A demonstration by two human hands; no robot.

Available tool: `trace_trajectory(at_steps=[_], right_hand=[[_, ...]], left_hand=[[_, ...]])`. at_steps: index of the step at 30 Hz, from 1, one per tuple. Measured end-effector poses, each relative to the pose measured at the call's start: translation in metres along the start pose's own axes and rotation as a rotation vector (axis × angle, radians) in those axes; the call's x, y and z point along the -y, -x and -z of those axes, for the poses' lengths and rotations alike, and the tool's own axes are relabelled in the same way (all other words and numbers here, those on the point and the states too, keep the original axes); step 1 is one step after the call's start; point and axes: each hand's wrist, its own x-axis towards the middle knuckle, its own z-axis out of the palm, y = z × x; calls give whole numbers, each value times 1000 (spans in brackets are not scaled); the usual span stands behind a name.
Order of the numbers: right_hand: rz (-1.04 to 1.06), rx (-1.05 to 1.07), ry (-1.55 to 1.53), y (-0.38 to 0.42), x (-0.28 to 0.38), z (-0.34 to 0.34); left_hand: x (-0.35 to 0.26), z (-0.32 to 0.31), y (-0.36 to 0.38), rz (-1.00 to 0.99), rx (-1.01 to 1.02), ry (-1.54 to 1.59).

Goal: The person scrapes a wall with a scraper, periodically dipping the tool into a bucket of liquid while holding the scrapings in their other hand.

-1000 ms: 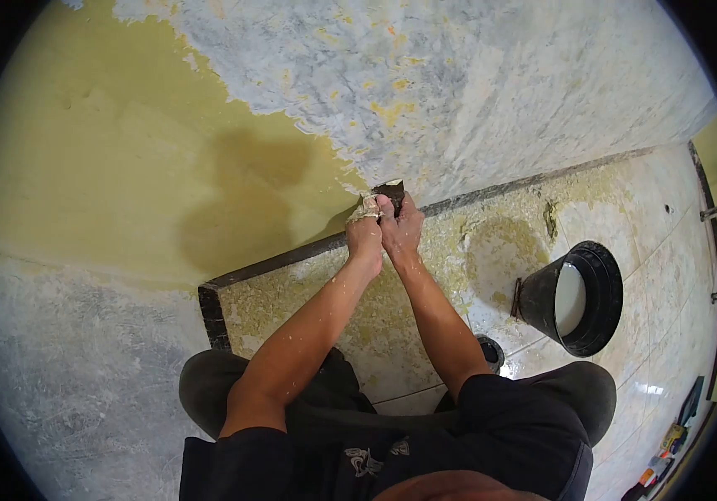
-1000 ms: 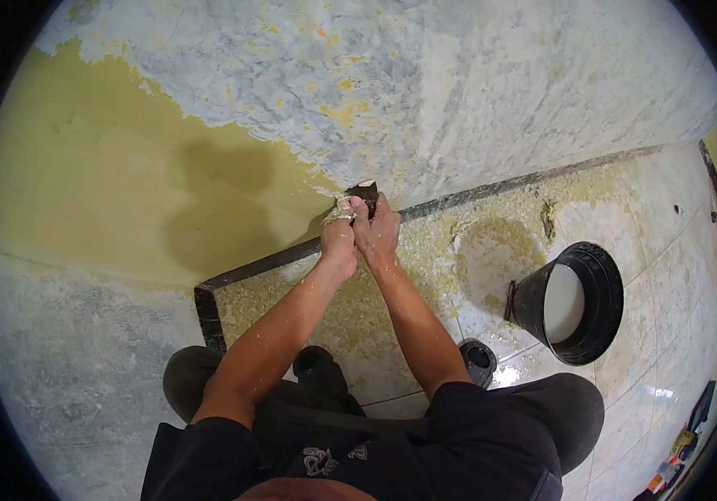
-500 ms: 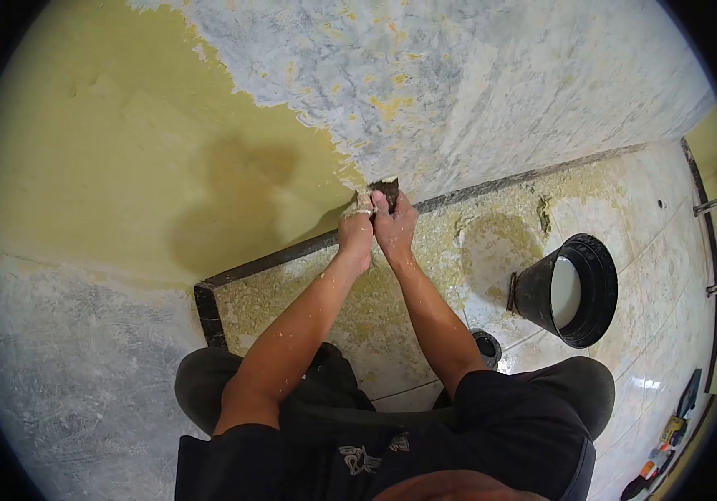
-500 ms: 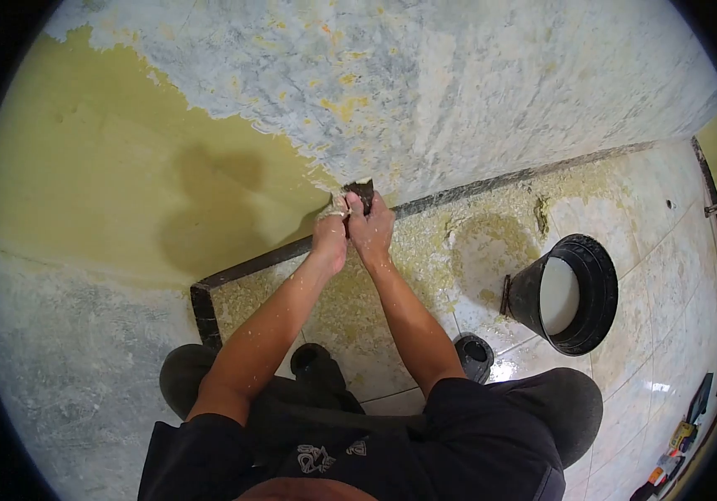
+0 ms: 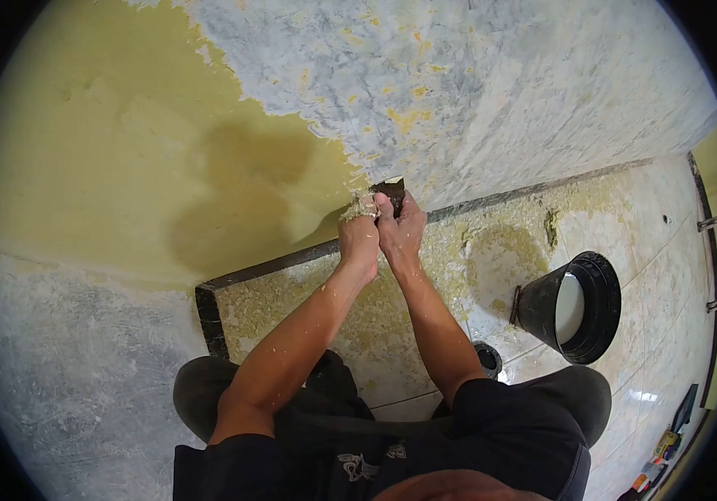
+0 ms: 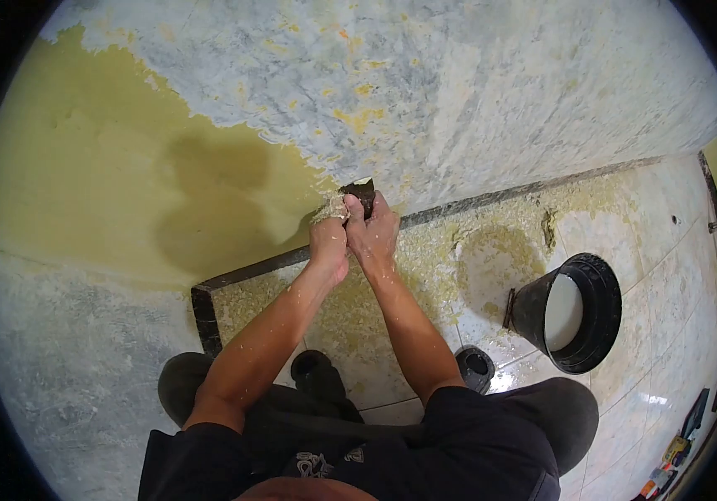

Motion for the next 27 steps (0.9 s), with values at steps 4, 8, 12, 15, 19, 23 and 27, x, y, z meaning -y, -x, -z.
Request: trace_trajectory(at_steps=[4, 8, 12, 15, 19, 23, 27], right_hand=[[126, -107, -156, -1, 16, -8], [67, -21, -75, -6, 31, -1], [130, -63, -165, -6, 8, -3], [113, -65, -94, 1, -10, -4], [34, -59, -92, 7, 2, -6], [22, -62, -54, 9, 22, -3], [54, -24, 81, 4, 35, 6]], left_hand=[[-16, -11, 12, -63, -128, -104], [-17, -13, 13, -195, -38, -43], [-7, -16, 9, -208, -76, -127], [-2, -11, 11, -145, -134, -237], [-8, -9, 15, -31, -120, -100], [-10, -2, 8, 27, -115, 3], [-22, -7, 19, 38, -46, 29]])
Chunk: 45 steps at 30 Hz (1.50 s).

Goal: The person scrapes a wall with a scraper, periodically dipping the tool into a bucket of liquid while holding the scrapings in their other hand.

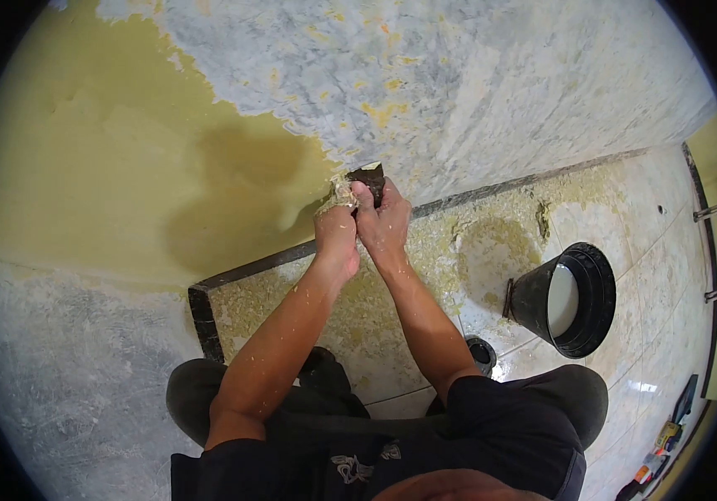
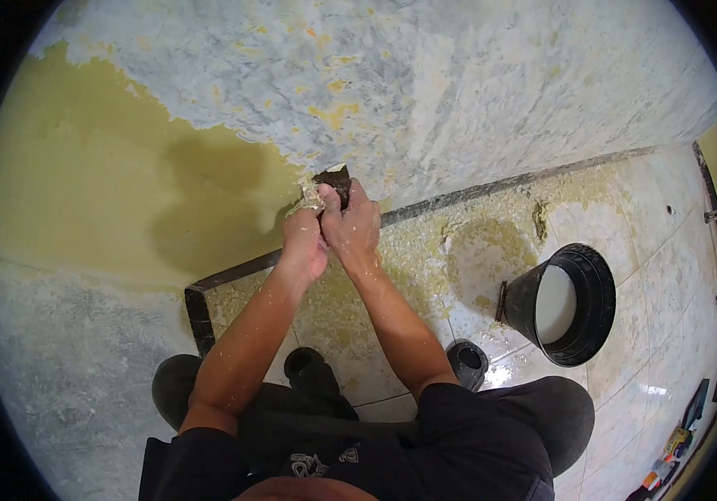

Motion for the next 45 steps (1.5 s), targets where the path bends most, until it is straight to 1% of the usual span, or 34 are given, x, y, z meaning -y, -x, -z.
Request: trace_trajectory(at_steps=[2, 4, 6, 7, 9, 10, 12, 13, 14, 16, 19, 22, 24, 26, 27, 28, 29, 31, 32, 34, 35, 36, 37, 38, 40, 41, 42, 43, 44, 45], right_hand=[[-8, 15, -29, -4, 3, -3], [26, -12, -66, -5, -8, -9], [43, -35, -191, -5, -16, -11], [46, -33, -190, -4, -27, -12], [93, -121, -209, -5, -49, -11], [100, -124, -214, -6, -45, -7], [-1, -56, -73, -5, -39, 2], [-98, -9, -37, -5, -29, 6], [-103, -10, -38, -2, -28, 6], [-28, -50, -44, -3, -22, 3], [-60, 17, 2, -8, -13, 6], [-31, 36, 3, -12, 3, 7], [-67, 46, -15, -9, 5, 6], [-21, 33, -73, -11, 7, 6], [-20, 38, -66, -14, 8, 6], [33, 18, -35, -17, 14, 7], [81, -5, -5, -19, 16, 9], [71, -4, -40, -22, 14, 6], [80, 0, -79, -23, 17, 4], [65, 19, -125, -24, 19, 3], [38, 51, -158, -23, 16, 5], [35, 61, -154, -22, 5, 5], [71, 4, -126, -20, -13, 5], [113, -61, -101, -20, -31, 5], [83, -75, -119, -14, -70, 8], [44, -58, -92, -12, -89, 9], [7, -39, -62, -10, -98, 12], [-26, -5, -19, -9, -95, 17], [-21, -2, -15, -9, -93, 21], [-13, 0, 8, -10, -90, 22]], left_hand=[[-9, -7, 5, -28, -12, 71], [-1, -4, -2, -41, -44, 22], [5, -6, -4, -118, -47, -29], [15, -5, -10, -119, -47, -25], [33, -3, -25, -94, -46, -117], [32, -4, -26, -102, -42, -117], [35, -4, -25, -13, -16, -71], [23, -11, -11, 49, -45, -74], [23, -9, -10, 52, -47, -77], [19, -10, -11, 26, -32, 11], [15, -8, -8, 7, -10, 56], [2, -12, -3, 1, 9, 97], [-2, -15, 4, -14, -16, 88], [-2, -20, 3, -29, -39, 81], [0, -20, 0, -94, -31, 73], [2, -20, -1, -150, -24, 60], [3, -18, -1, -135, -28, 55], [-5, -16, -3, -97, 83, 155], [-3, -15, -6, -100, 89, 140], [7, -18, -17, -165, 14, 223], [11, -19, -20, -169, 8, 231], [17, -19, -22, -175, -4, 152], [24, -19, -21, -177, -12, 68], [38, -17, -27, -174, -10, 67], [73, -10, -49, -80, 55, -22], [87, -10, -52, -42, 28, 15], [91, -10, -53, -40, 29, 20], [94, -11, -54, 4, 40, 45], [97, -12, -55, 47, 51, 70], [99, -13, -55, 43, 53, 74]])
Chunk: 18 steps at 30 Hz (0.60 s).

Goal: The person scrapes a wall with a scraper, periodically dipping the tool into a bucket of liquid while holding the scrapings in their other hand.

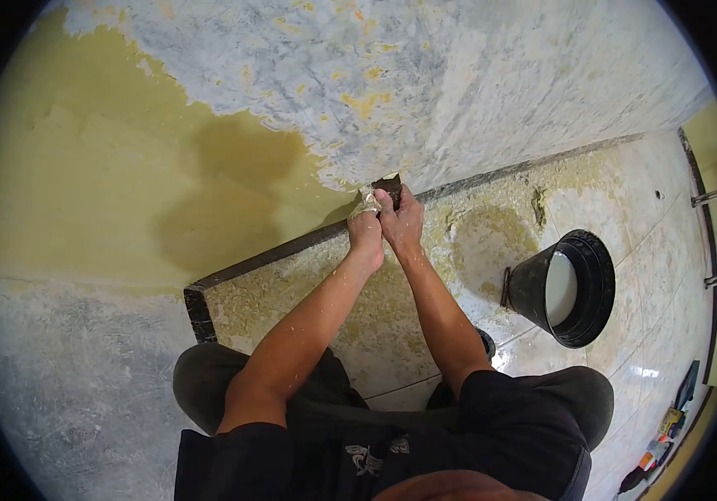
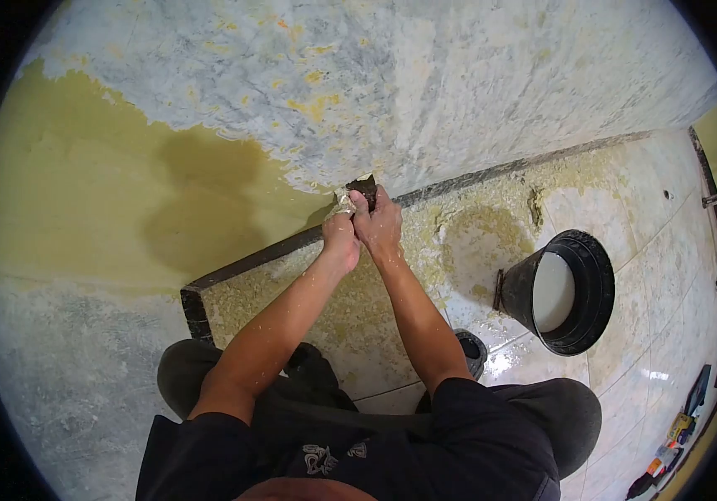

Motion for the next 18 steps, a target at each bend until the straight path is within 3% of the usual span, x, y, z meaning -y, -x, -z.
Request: trace_trajectory(at_steps=[6, 8, 11, 13, 18], right_hand=[[50, 37, 83, 3, 9, -10], [31, 64, 142, 6, 17, -15], [94, -25, 110, 8, 32, -20], [24, 102, 211, 6, 58, -13], [11, 30, 108, 14, 23, -20]], left_hand=[[-2, 16, -4, -51, -15, 91], [-19, 17, 4, 40, -37, 74], [-33, 18, 12, 17, -17, 81], [-41, 19, 20, 9, -12, 98], [-20, 23, 3, -30, -10, -37]])
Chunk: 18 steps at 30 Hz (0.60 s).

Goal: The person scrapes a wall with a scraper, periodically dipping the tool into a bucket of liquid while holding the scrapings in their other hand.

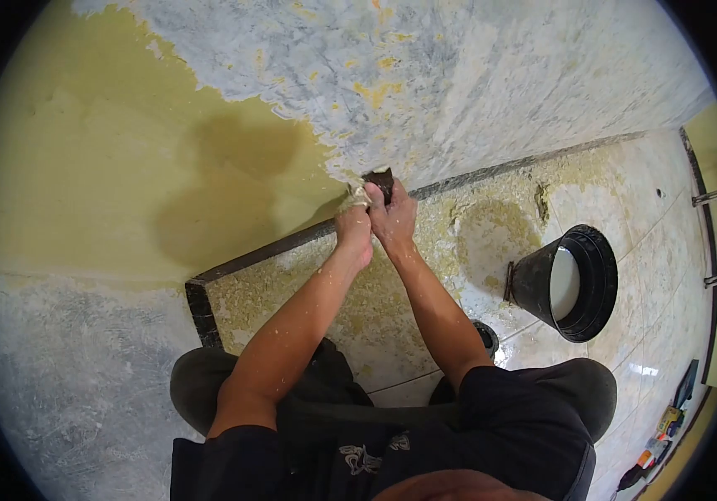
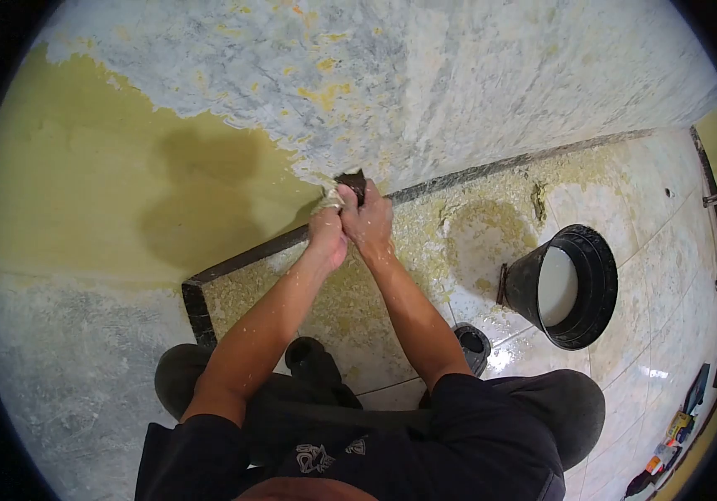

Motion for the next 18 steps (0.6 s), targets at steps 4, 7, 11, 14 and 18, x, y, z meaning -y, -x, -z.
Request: trace_trajectory(at_steps=[4, 7, 11, 14, 18], right_hand=[[-24, -20, 21, -3, -22, 2], [-58, -23, 3, 1, -17, 1], [-93, -19, -55, 2, -9, 1], [-97, 18, -55, -2, -15, 1], [-38, 11, 14, -5, -7, -1]], left_hand=[[9, -4, -2, 63, -23, -83], [12, -1, -5, 19, -10, -50], [12, -1, 1, 7, -81, -50], [8, -6, 4, 23, -44, -6], [-15, -15, 16, 32, -129, 5]])
